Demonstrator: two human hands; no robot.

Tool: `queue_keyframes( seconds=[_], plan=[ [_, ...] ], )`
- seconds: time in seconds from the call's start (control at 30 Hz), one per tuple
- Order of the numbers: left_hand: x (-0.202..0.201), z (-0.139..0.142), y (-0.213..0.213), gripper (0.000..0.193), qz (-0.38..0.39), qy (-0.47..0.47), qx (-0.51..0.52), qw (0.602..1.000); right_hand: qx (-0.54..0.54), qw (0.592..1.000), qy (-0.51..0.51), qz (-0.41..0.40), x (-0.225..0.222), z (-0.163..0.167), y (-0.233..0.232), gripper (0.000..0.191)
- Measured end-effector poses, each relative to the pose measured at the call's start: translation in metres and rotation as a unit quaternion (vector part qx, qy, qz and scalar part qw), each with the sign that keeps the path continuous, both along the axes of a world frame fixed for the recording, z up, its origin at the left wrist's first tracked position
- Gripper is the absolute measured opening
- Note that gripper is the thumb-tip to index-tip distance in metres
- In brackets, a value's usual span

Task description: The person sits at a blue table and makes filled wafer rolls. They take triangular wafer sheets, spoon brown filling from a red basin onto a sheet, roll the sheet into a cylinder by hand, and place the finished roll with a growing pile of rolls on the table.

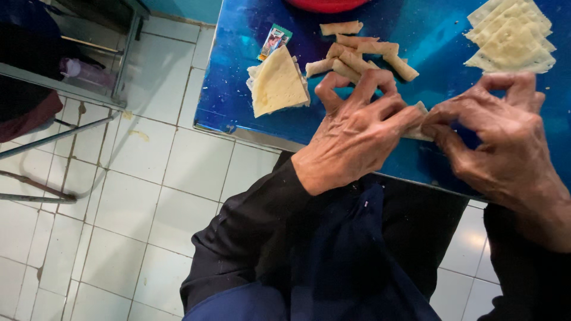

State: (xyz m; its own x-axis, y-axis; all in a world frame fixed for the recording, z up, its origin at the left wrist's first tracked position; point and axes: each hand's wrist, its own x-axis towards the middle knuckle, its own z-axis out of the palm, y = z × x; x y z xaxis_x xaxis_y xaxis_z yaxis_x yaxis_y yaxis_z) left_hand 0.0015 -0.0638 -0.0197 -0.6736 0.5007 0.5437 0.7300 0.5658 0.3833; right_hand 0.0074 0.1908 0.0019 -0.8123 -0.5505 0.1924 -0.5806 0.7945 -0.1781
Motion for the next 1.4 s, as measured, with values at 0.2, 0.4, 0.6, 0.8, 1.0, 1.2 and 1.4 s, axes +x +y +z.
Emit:
queue_keyframes(
  seconds=[0.2, 0.4, 0.6, 0.8, 1.0, 1.2, 1.4],
  plan=[
    [0.0, -0.003, -0.002, 0.032, -0.021, -0.011, 0.026, 0.999, 0.071, 0.993, 0.097, 0.005, 0.012, 0.013, -0.02, 0.022],
    [0.003, -0.006, -0.004, 0.023, -0.017, -0.008, 0.037, 0.999, 0.082, 0.991, 0.106, 0.002, 0.023, 0.031, -0.035, 0.029],
    [0.004, -0.004, -0.003, 0.019, -0.002, -0.025, 0.031, 0.999, 0.069, 0.992, 0.101, 0.021, 0.014, 0.036, -0.04, 0.026],
    [0.004, -0.003, -0.006, 0.022, 0.003, -0.004, 0.006, 1.0, -0.003, 0.998, 0.06, 0.007, 0.011, 0.022, -0.028, 0.025],
    [0.006, -0.003, -0.004, 0.019, 0.018, 0.012, 0.006, 1.0, -0.031, 0.999, 0.043, -0.001, 0.01, 0.011, -0.022, 0.019],
    [0.007, 0.0, -0.003, 0.022, 0.023, -0.002, -0.011, 1.0, 0.043, 0.986, 0.158, 0.002, 0.019, 0.018, -0.033, 0.019],
    [0.008, 0.004, -0.004, 0.022, 0.03, 0.009, -0.011, 0.999, 0.056, 0.989, 0.139, 0.006, 0.022, 0.022, -0.039, 0.026]
  ],
)
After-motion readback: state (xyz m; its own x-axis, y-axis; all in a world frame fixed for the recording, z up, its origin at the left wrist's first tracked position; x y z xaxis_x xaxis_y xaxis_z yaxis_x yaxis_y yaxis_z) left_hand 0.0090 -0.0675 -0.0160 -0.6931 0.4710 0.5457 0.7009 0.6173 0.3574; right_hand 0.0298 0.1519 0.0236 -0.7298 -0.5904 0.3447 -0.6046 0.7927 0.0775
